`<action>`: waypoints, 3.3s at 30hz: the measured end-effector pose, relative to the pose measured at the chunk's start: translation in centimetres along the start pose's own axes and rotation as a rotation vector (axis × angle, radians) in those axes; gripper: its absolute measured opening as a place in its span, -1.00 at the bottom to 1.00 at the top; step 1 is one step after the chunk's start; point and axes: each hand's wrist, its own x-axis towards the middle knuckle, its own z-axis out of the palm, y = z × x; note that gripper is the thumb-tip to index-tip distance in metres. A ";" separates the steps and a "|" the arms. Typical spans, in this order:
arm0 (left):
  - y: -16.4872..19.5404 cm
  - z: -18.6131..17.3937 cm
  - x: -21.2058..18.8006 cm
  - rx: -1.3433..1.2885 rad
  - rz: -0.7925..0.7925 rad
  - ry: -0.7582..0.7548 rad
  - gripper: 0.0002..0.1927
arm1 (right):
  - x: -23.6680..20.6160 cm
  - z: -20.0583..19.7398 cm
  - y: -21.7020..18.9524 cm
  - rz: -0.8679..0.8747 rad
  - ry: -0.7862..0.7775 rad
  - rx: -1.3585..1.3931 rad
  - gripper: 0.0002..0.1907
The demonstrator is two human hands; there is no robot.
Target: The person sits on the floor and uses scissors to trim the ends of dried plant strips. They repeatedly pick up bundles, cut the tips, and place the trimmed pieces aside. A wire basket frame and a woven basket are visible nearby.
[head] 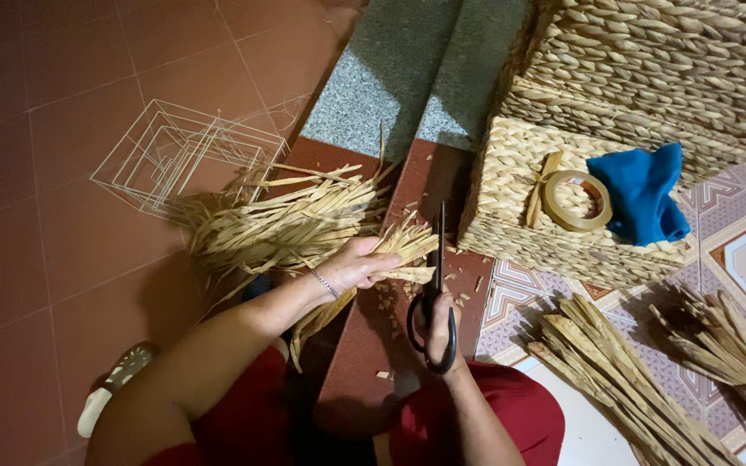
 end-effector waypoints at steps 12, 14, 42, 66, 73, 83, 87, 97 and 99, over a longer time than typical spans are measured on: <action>-0.3 -4.0 -0.5 0.086 0.018 0.107 -0.65 | 0.7 -2.9 2.5 0.123 -0.045 0.029 -0.30; 0.1 -5.7 -1.6 0.070 0.103 0.123 -0.76 | 0.9 -4.4 2.3 0.112 -0.003 0.053 -0.24; -0.2 -1.8 -0.5 -0.206 -0.030 0.078 -0.76 | -0.6 0.1 0.2 0.081 -0.117 -0.007 -0.21; -0.1 -1.1 -0.5 -0.136 -0.042 0.104 -0.78 | -0.7 -0.8 0.3 -0.047 -0.170 -0.184 -0.13; -0.7 -0.5 -0.3 -0.111 -0.013 0.044 -0.75 | -0.8 -0.5 0.3 0.064 -0.136 -0.150 -0.05; -0.4 0.4 -0.7 -0.085 -0.011 0.012 -0.75 | -1.0 -0.2 -0.5 0.004 -0.124 -0.069 -0.09; -0.5 0.6 -0.5 -0.068 -0.028 0.019 -0.73 | -1.2 -0.6 0.6 -0.039 -0.089 -0.082 -0.12; -1.1 0.3 -0.5 -0.013 -0.007 0.065 -0.73 | -0.3 -1.3 -0.3 -0.040 0.043 -0.027 -0.24; -1.2 0.1 -0.2 0.055 0.029 0.123 -0.71 | -0.3 -1.7 -1.0 -0.065 0.054 -0.132 -0.25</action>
